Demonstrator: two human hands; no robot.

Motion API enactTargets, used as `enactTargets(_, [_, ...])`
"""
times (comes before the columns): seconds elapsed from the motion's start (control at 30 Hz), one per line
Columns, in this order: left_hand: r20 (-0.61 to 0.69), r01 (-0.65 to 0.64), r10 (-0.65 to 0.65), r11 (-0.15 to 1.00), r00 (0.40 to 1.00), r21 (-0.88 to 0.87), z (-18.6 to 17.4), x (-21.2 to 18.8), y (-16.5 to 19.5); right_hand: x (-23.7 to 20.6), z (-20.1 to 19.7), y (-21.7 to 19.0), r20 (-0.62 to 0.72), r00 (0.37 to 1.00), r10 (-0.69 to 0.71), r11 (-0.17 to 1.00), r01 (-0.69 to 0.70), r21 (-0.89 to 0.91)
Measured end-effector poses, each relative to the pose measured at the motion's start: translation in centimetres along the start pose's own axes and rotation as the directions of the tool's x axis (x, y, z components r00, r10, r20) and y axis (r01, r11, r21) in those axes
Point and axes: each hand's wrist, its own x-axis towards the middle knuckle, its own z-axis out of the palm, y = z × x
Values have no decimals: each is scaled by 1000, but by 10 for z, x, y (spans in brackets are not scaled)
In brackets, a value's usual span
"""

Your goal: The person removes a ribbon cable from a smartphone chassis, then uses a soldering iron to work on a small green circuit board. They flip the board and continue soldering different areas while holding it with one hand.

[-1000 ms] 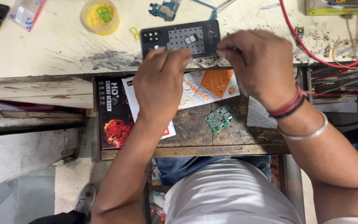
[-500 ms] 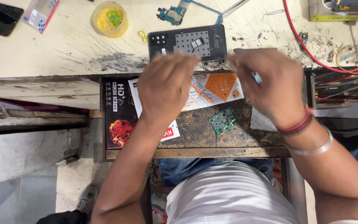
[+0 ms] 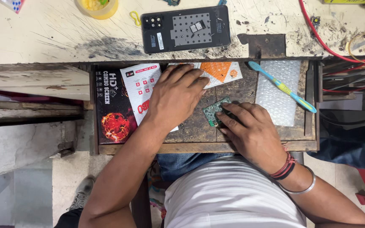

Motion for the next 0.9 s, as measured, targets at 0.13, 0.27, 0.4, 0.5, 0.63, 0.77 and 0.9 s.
enactTargets(0.13, [60,-65,78,979,995,-194,-4,-1,4,-1,-2,3,-42,999,24,997,-22,68])
enactTargets(0.27, [172,-136,178,964,969,-231,-9,4,17,-16,-25,20,-166,978,128,985,-106,139])
enactTargets(0.4, [258,-84,137,975,956,-206,-12,14,37,-45,-66,54,-397,886,242,970,-212,118])
enactTargets(0.5, [281,-81,135,977,950,-195,-16,16,47,-73,-99,91,-569,733,374,927,-294,232])
enactTargets(0.63, [318,-68,127,979,940,-190,-20,14,54,-112,-144,162,-719,508,474,873,-167,458])
enactTargets(0.77, [309,-58,121,977,943,-204,-22,13,56,-121,-216,246,-657,445,608,769,-126,627])
enactTargets(0.9, [335,-39,109,977,936,-207,-24,15,56,-110,-269,302,-460,466,755,644,-400,652])
